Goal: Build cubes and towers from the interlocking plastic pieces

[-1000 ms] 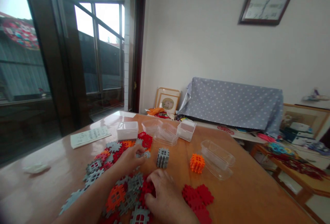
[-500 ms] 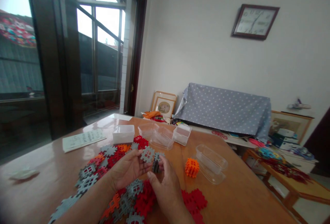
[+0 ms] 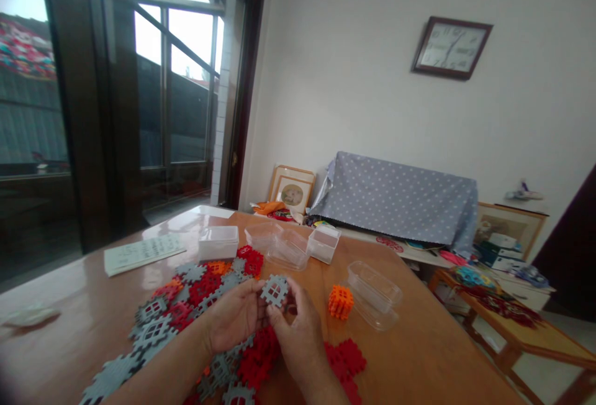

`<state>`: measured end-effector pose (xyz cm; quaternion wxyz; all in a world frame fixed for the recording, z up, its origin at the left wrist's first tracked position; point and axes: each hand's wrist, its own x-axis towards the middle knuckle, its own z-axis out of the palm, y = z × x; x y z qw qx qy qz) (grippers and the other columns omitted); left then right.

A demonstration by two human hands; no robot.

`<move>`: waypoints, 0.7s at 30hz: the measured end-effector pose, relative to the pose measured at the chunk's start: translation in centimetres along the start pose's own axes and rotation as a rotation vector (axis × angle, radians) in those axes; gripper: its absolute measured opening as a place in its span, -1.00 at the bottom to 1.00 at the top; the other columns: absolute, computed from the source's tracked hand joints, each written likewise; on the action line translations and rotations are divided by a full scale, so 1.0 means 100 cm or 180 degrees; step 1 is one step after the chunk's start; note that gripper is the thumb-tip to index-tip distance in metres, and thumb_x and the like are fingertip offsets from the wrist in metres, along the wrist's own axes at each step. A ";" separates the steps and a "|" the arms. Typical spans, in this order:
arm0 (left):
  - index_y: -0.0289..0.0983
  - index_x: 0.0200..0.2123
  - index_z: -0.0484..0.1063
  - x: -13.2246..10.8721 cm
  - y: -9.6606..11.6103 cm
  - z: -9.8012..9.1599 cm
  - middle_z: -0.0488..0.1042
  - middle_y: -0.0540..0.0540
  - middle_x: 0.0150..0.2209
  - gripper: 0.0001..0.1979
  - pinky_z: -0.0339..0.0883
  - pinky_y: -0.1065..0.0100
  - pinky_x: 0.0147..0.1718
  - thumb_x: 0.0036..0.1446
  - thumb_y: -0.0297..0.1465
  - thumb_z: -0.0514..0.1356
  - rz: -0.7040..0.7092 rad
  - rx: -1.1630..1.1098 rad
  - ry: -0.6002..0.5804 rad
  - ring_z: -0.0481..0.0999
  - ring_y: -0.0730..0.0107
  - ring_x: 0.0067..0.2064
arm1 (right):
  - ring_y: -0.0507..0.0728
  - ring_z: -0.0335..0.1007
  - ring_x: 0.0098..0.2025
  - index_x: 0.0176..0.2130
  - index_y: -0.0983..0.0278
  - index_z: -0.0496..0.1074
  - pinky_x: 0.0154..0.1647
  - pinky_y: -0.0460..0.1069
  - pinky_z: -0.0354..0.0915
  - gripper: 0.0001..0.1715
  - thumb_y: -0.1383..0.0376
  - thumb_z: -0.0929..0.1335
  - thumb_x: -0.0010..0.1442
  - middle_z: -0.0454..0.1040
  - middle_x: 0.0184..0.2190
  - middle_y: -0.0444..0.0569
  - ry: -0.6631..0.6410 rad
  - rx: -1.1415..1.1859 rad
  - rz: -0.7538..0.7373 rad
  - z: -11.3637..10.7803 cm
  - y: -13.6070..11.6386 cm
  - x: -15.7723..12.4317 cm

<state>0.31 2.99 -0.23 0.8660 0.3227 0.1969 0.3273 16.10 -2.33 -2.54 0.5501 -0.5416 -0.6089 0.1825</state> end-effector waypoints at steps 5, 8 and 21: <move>-0.35 -0.13 0.48 0.002 0.005 -0.005 0.62 -0.28 -0.11 -0.73 0.40 0.23 -0.03 0.22 -0.29 0.15 0.0148 0.0230 0.0268 0.62 0.17 -0.11 | 0.23 0.46 0.02 0.18 0.19 0.37 0.02 0.08 0.35 -0.35 0.21 0.43 0.09 0.53 0.02 0.03 0.0197 -0.0072 0.0107 -0.011 0.010 0.008; -0.36 -0.13 0.48 0.005 0.009 -0.011 0.58 -0.32 -0.01 -0.71 0.37 0.19 0.06 0.23 -0.27 0.15 0.0388 0.0331 0.0685 0.60 0.16 -0.05 | 0.26 0.44 0.05 0.18 0.22 0.37 -0.01 0.10 0.35 -0.34 0.13 0.42 0.11 0.53 0.04 0.07 0.0330 -0.0005 0.0310 -0.022 0.022 0.017; -0.33 0.34 0.09 0.009 0.007 -0.020 0.02 -0.23 0.42 -0.19 -0.16 0.18 0.40 0.22 0.10 0.04 0.0336 0.0493 0.0734 0.04 0.17 0.42 | 0.31 0.45 0.05 -0.01 0.25 0.54 0.18 0.20 0.25 -0.46 0.16 0.47 0.00 0.58 -0.03 0.05 -0.0288 0.0066 0.0285 -0.026 0.036 0.058</move>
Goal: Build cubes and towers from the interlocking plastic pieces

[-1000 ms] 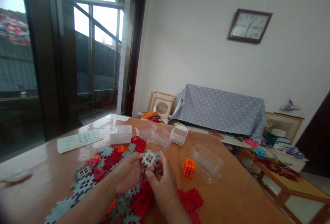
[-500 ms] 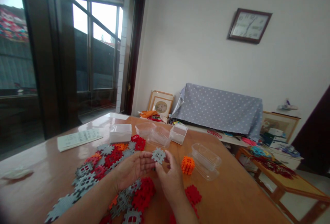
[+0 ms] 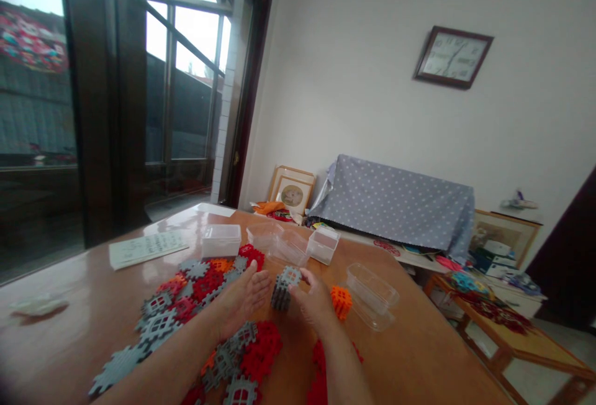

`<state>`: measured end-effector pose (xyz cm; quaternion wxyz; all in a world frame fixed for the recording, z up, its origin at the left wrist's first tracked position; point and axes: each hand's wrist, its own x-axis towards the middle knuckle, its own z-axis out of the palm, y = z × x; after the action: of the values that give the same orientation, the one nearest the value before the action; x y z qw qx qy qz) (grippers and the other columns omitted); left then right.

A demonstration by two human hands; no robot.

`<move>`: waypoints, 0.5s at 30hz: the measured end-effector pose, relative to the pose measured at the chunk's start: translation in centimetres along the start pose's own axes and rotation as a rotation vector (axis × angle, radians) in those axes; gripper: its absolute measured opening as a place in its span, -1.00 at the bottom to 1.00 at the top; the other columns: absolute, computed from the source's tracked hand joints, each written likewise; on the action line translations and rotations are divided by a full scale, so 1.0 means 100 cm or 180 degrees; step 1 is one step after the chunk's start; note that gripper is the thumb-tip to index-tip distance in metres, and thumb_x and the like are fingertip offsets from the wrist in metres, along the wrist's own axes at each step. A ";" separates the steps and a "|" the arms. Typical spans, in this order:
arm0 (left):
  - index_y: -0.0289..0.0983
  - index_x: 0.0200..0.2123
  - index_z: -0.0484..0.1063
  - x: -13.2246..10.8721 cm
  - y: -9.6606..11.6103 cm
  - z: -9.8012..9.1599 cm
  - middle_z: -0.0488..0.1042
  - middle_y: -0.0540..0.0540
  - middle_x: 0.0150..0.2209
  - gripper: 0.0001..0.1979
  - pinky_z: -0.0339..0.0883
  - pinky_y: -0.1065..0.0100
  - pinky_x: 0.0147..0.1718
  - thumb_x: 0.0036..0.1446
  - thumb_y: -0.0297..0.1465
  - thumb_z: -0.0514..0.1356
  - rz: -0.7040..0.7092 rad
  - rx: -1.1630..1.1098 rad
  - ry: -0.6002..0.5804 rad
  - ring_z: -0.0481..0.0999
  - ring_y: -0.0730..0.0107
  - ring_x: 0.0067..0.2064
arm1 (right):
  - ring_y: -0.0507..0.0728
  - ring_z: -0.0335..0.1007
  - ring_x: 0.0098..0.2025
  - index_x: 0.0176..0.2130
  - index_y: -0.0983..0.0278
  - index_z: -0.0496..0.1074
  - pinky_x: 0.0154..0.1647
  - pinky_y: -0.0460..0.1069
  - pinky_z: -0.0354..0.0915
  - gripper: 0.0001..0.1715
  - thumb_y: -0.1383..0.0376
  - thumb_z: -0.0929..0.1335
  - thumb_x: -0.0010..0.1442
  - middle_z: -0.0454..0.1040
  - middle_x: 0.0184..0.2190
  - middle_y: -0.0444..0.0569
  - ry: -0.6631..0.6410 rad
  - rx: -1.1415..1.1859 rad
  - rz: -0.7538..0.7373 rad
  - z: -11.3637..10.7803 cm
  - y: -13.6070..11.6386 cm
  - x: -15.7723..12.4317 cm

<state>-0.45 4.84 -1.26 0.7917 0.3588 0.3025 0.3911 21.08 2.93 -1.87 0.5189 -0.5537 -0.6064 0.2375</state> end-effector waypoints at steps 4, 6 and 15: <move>-0.35 0.41 -0.08 0.001 -0.002 -0.002 -0.07 -0.20 0.45 -0.06 -0.28 0.19 0.41 0.20 0.17 -0.04 0.0021 0.0020 -0.0314 -0.05 0.19 0.44 | 0.29 0.46 0.04 0.01 0.27 0.53 0.17 0.19 0.26 -0.44 0.14 0.47 0.01 0.58 -0.02 0.06 -0.0204 0.0072 0.0097 0.003 0.011 0.006; -0.35 0.43 -0.12 0.003 -0.004 -0.003 -0.11 -0.18 0.46 -0.04 -0.30 0.19 0.41 0.20 0.20 -0.09 0.0041 0.0033 -0.0419 -0.08 0.20 0.45 | 0.29 0.45 0.07 0.05 0.27 0.50 0.18 0.19 0.26 -0.39 0.13 0.47 0.01 0.56 0.02 0.07 -0.0278 0.0108 0.0176 0.004 0.017 0.007; -0.32 0.43 -0.11 0.002 -0.006 -0.002 -0.19 -0.16 0.47 -0.07 -0.38 0.17 0.41 0.22 0.20 -0.16 0.0034 0.0104 -0.0534 -0.21 0.17 0.47 | 0.32 0.40 0.14 0.05 0.27 0.52 0.26 0.22 0.17 -0.31 0.13 0.53 -0.09 0.55 0.05 0.09 -0.0365 0.0295 0.0364 0.011 0.029 0.010</move>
<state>-0.21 4.78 -1.91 0.8062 0.4047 0.2395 0.3589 21.52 4.97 -4.41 0.4939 -0.5484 -0.5909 0.3259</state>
